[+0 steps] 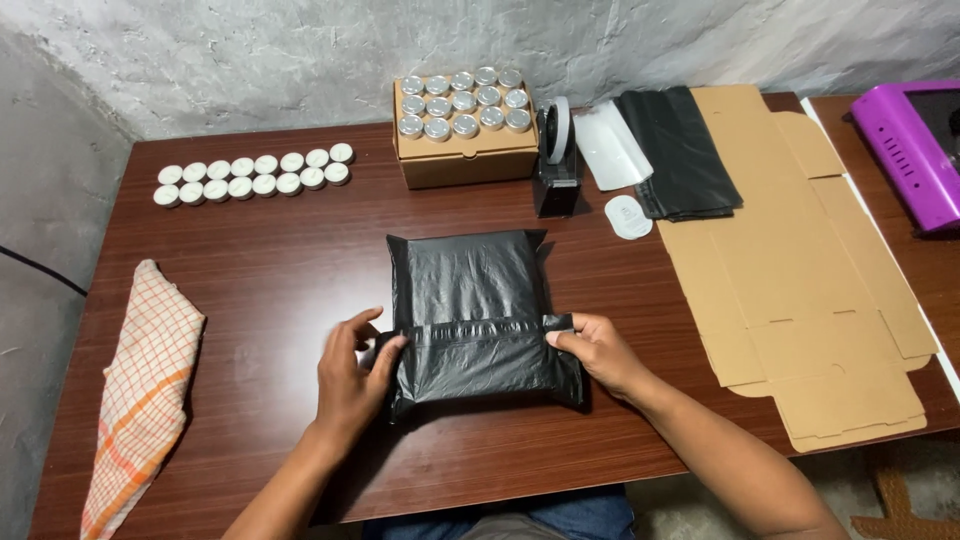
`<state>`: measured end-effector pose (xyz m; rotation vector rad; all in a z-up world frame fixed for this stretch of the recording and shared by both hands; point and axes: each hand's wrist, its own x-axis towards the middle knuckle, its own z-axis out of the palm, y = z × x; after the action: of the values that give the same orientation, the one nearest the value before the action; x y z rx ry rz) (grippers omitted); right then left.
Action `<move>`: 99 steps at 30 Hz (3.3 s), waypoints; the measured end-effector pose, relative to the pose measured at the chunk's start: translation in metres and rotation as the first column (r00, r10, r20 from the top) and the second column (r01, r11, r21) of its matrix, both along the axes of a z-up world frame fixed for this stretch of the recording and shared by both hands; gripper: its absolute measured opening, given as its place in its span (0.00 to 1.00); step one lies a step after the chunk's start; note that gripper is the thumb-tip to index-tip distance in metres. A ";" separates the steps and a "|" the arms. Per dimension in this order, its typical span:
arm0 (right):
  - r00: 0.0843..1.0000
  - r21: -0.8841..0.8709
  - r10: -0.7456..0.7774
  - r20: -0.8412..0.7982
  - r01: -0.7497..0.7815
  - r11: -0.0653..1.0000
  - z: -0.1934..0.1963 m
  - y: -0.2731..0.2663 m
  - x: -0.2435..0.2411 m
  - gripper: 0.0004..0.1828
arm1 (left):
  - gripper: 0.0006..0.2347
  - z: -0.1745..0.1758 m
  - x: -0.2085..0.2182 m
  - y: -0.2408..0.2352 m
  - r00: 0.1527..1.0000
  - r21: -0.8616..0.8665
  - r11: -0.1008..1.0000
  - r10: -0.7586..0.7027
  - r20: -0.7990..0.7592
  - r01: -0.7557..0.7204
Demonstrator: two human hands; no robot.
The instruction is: Packing small items into a cardboard box and sealing the box inside a black shipping bag for delivery.
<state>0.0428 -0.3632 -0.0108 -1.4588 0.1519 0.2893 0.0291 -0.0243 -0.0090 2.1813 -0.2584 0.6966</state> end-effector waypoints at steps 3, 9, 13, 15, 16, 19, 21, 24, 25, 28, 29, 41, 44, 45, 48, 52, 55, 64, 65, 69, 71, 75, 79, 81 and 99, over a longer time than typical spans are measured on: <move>0.998 -0.039 0.008 0.061 -0.006 0.999 -0.010 0.001 0.004 0.08 | 0.07 0.009 0.001 -0.012 0.886 0.281 0.960 -0.133 0.445 0.003; 0.990 -0.196 0.138 0.012 -0.134 0.972 -0.010 -0.010 0.004 0.10 | 0.21 0.042 -0.010 -0.025 0.763 0.627 0.552 -0.636 -0.111 0.550; 0.948 -0.576 0.160 0.274 0.029 0.817 0.024 0.010 -0.016 0.26 | 0.21 0.041 -0.005 -0.018 0.725 0.551 0.555 -0.674 -0.142 0.624; 0.550 -0.635 0.366 0.751 0.450 0.628 0.053 0.031 -0.039 0.32 | 0.24 0.039 -0.007 -0.019 0.720 0.522 0.559 -0.674 -0.167 0.644; 0.552 -0.636 0.364 0.750 0.452 0.625 0.048 0.040 -0.045 0.32 | 0.24 0.036 -0.007 -0.018 0.716 0.521 0.556 -0.678 -0.167 0.648; 0.511 -0.806 0.626 0.590 0.330 0.491 0.032 0.057 -0.050 0.46 | 0.24 0.027 -0.006 -0.018 0.710 0.494 0.561 -0.681 -0.182 0.665; 0.708 -0.794 0.558 0.433 0.006 0.608 0.017 0.061 -0.040 0.34 | 0.23 0.019 -0.006 -0.016 0.703 0.394 0.609 -0.694 -0.154 0.688; 0.778 -0.639 0.449 0.440 -0.081 0.765 0.024 0.056 -0.040 0.31 | 0.21 0.003 -0.005 -0.012 0.691 0.261 0.645 -0.707 -0.151 0.718; 0.778 -0.638 0.451 0.438 -0.084 0.765 0.021 0.056 -0.039 0.31 | 0.21 0.003 -0.005 -0.011 0.692 0.260 0.647 -0.706 -0.153 0.717; 0.787 -0.586 0.418 0.453 -0.090 0.805 0.016 0.052 -0.038 0.31 | 0.23 0.005 -0.001 -0.010 0.687 0.293 0.636 -0.718 -0.116 0.714; 0.792 -0.582 0.422 0.441 -0.105 0.806 0.017 0.051 -0.038 0.31 | 0.25 0.006 0.001 -0.009 0.669 0.297 0.620 -0.738 -0.094 0.726; 0.818 -0.674 0.571 0.074 -0.381 0.633 0.079 0.031 -0.018 0.33 | 0.30 0.002 0.009 -0.002 0.661 0.274 0.641 -0.750 0.024 0.717; 0.836 -0.721 0.549 0.019 -0.369 0.586 0.099 0.012 0.008 0.27 | 0.30 0.003 0.008 -0.001 0.663 0.269 0.645 -0.748 0.031 0.715; 0.864 -0.718 0.490 0.112 -0.271 0.642 0.098 0.003 0.018 0.25 | 0.29 0.003 0.008 -0.001 0.662 0.271 0.644 -0.749 0.033 0.715; 0.858 -0.746 0.397 0.327 -0.023 0.665 0.085 -0.029 0.068 0.19 | 0.30 0.004 0.007 -0.002 0.663 0.269 0.645 -0.748 0.030 0.715; 0.946 -0.701 0.103 0.306 0.151 0.697 0.082 -0.043 0.132 0.19 | 0.30 0.004 0.006 -0.002 0.664 0.262 0.647 -0.747 0.029 0.716; 0.957 -0.592 -0.132 0.259 0.265 0.761 0.069 -0.042 0.168 0.14 | 0.29 0.004 0.006 -0.003 0.668 0.264 0.651 -0.743 0.030 0.712; 0.953 -0.572 -0.236 -0.189 0.089 0.815 0.098 -0.013 0.191 0.20 | 0.31 0.003 0.005 -0.002 0.668 0.256 0.651 -0.744 0.027 0.715; 0.954 -0.527 -0.239 -0.181 0.111 0.843 0.095 -0.013 0.195 0.18 | 0.30 0.003 0.005 -0.002 0.668 0.261 0.650 -0.744 0.027 0.713; 0.957 -0.397 -0.249 -0.151 0.172 0.902 0.067 -0.023 0.219 0.13 | 0.30 0.006 0.005 -0.002 0.669 0.278 0.646 -0.743 0.014 0.711; 0.952 -0.389 -0.257 -0.166 0.176 0.904 0.071 -0.021 0.215 0.16 | 0.30 0.006 0.005 -0.002 0.671 0.281 0.647 -0.741 0.013 0.709; 0.941 -0.219 -0.305 -0.148 0.269 0.938 0.067 -0.020 0.212 0.15 | 0.29 0.006 0.005 -0.002 0.670 0.293 0.644 -0.742 0.018 0.706; 0.944 -0.203 -0.303 -0.130 0.274 0.940 0.063 -0.020 0.210 0.18 | 0.29 0.007 0.005 -0.002 0.672 0.295 0.646 -0.740 0.018 0.704; 0.948 -0.188 -0.301 -0.103 0.278 0.942 0.061 -0.019 0.209 0.17 | 0.29 0.008 0.005 -0.002 0.672 0.298 0.643 -0.740 0.008 0.705; 0.932 0.007 -0.357 0.069 0.357 0.934 0.039 -0.017 0.186 0.05 | 0.28 0.006 0.005 -0.002 0.672 0.299 0.645 -0.741 0.017 0.704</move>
<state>0.2287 -0.3806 0.0277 -1.4148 0.3573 -0.0593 0.0341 -0.0259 -0.0031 2.0088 -1.3014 0.3443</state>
